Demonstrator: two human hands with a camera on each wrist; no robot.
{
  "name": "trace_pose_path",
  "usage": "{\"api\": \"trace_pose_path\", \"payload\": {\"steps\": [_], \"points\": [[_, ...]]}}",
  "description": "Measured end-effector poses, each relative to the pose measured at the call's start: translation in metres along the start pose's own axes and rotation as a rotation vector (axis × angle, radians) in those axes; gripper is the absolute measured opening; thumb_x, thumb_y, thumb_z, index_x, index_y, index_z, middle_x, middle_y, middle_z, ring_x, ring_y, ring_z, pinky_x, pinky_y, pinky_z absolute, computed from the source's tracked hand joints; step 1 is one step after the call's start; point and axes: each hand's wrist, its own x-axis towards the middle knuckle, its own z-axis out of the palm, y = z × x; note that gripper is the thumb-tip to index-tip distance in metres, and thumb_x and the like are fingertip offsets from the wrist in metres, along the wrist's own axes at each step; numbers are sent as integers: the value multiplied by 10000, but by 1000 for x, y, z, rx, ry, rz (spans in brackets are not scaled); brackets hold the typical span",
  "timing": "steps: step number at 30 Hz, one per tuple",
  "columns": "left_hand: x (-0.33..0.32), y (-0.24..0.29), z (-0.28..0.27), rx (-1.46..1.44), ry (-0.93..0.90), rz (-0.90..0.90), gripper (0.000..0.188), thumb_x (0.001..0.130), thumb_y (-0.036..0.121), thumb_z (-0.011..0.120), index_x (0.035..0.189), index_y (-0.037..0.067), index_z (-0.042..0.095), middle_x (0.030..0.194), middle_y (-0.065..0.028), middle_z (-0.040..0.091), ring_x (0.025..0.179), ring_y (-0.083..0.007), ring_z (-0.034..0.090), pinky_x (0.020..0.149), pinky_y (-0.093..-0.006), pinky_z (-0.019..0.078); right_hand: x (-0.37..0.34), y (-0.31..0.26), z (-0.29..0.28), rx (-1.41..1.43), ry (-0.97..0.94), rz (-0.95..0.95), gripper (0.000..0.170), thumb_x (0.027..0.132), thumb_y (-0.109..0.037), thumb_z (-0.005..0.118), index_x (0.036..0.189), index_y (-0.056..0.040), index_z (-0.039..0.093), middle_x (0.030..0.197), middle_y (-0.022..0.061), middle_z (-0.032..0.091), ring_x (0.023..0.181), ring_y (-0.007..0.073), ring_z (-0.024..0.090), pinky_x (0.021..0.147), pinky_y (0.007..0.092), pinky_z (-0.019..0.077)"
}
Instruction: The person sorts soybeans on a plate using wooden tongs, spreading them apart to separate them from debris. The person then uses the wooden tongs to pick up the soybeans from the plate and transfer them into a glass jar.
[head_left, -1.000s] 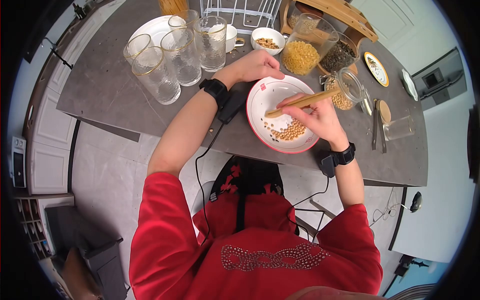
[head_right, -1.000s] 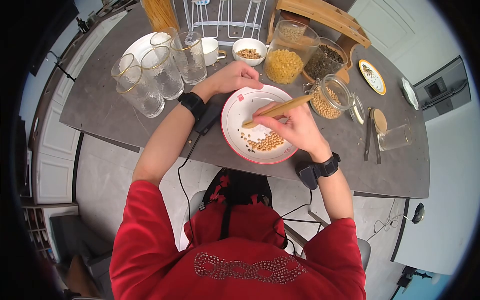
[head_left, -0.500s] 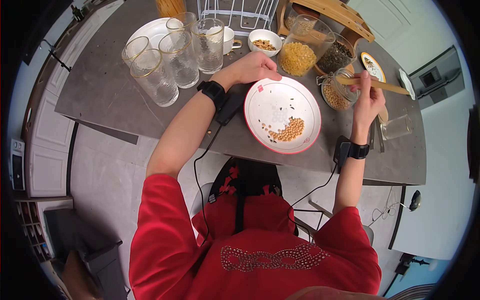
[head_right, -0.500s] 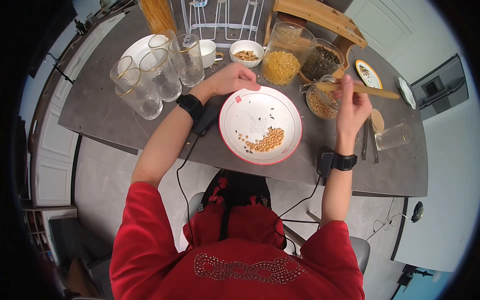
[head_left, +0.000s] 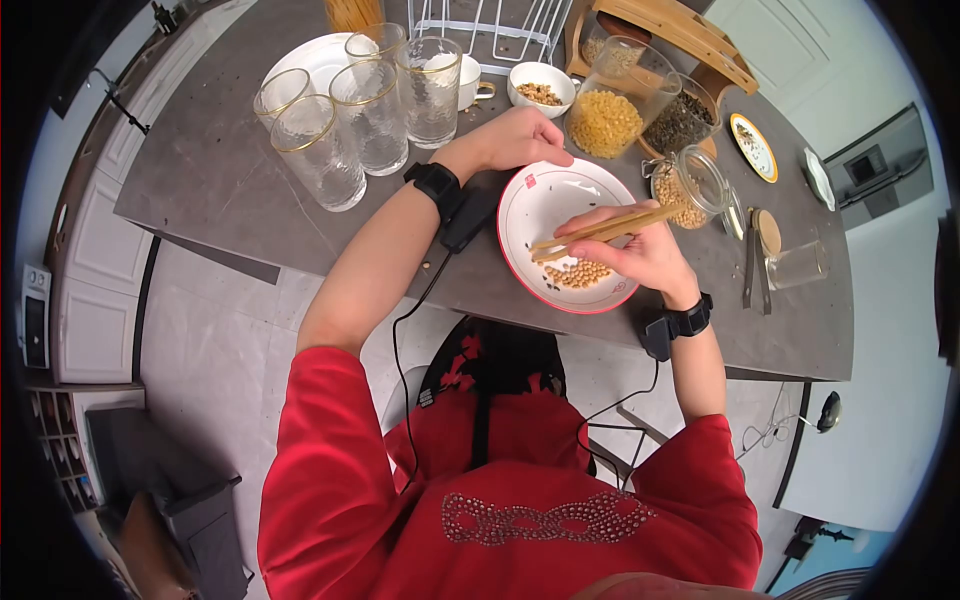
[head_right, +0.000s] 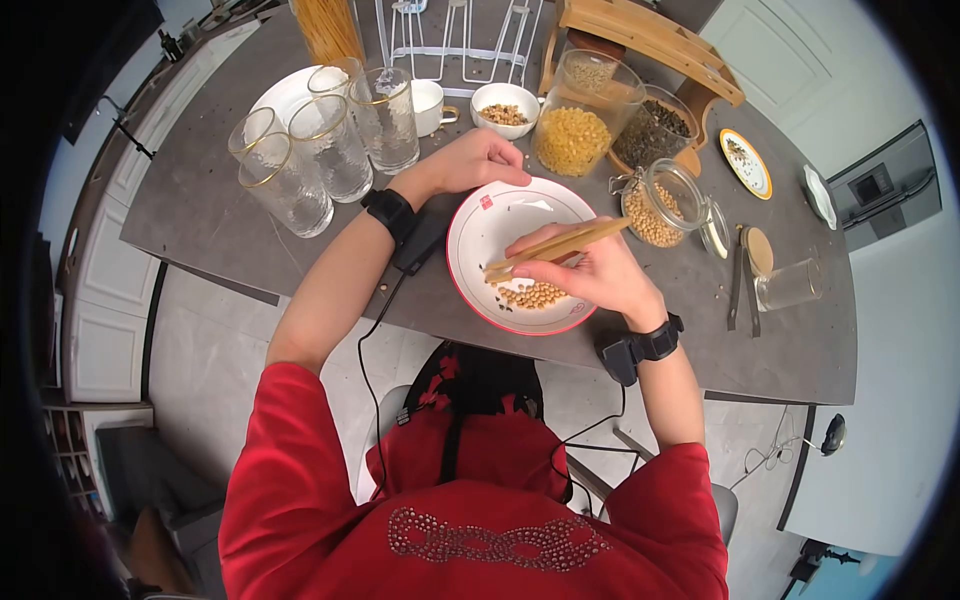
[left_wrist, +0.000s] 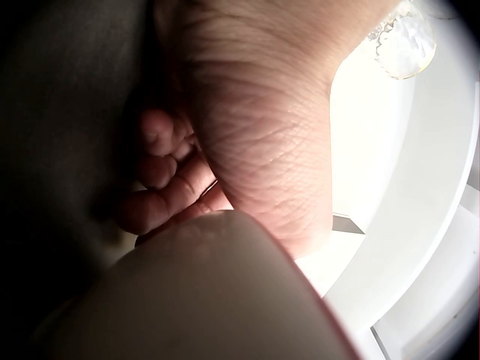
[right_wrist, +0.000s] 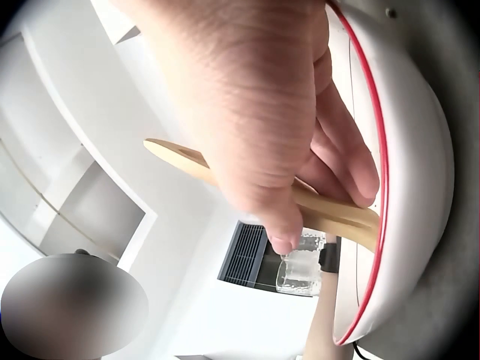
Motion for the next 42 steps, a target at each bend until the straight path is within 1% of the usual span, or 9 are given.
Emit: {"api": "trace_pose_path", "payload": {"steps": [8,11,15,17,20,25,29,32,42], "points": [[-4,8,1,3,20,-20,240,932,184,717,744,35,704,656,53,605,616,-18,491,557,-239,360,-1,1,3,66,43,80,134,931,-139,779,1030,-50,784,935,14,771,799,89,698,724,267,566],[-1,6,2,-3,8,-17,247,930,189,719,737,36,700,651,56,602,612,-17,490,554,-239,354,0,2,-5,-175,183,-5,108,935,-144,776,981,-47,791,852,1,756,765,91,688,668,263,546],[-1,4,1,-7,11,-4,257,923,200,728,728,35,696,645,56,597,611,-16,494,554,-241,353,-13,13,-38,-287,998,0,178,969,-169,750,897,-9,781,734,30,728,636,87,642,580,244,490],[-3,6,3,-8,25,-26,253,921,196,725,730,33,698,645,52,597,614,-19,498,557,-244,357,-22,17,-63,-435,1263,-48,244,986,-200,741,870,14,764,701,31,709,611,76,625,567,240,484],[2,3,-1,6,4,-5,251,921,192,725,730,32,699,645,50,597,616,-20,501,558,-244,359,-22,17,-76,-416,1344,61,264,997,-214,731,893,27,753,701,28,697,617,73,624,563,231,479],[0,5,2,-7,19,-11,251,917,199,730,730,34,699,647,52,598,617,-20,498,556,-243,359,-26,21,-71,-151,1101,-4,244,999,-209,728,967,33,746,787,57,726,636,85,636,584,223,489],[0,5,-1,-6,28,-24,246,914,202,733,736,35,702,650,52,601,618,-17,495,555,-242,358,-17,4,-40,-34,457,30,122,932,-123,775,976,-10,775,893,43,762,723,96,668,649,253,519],[-3,10,1,1,20,-31,242,916,204,732,745,35,706,651,53,597,620,-17,494,550,-245,350,-10,-4,-20,-90,152,29,129,871,-110,819,969,-35,783,890,43,771,824,138,707,762,292,538],[0,8,2,14,21,-18,256,920,201,728,735,26,696,647,54,586,623,-20,493,552,-250,356,-6,-2,-16,-98,64,36,103,873,-118,811,939,-46,779,854,44,761,779,156,695,721,302,527]]}}
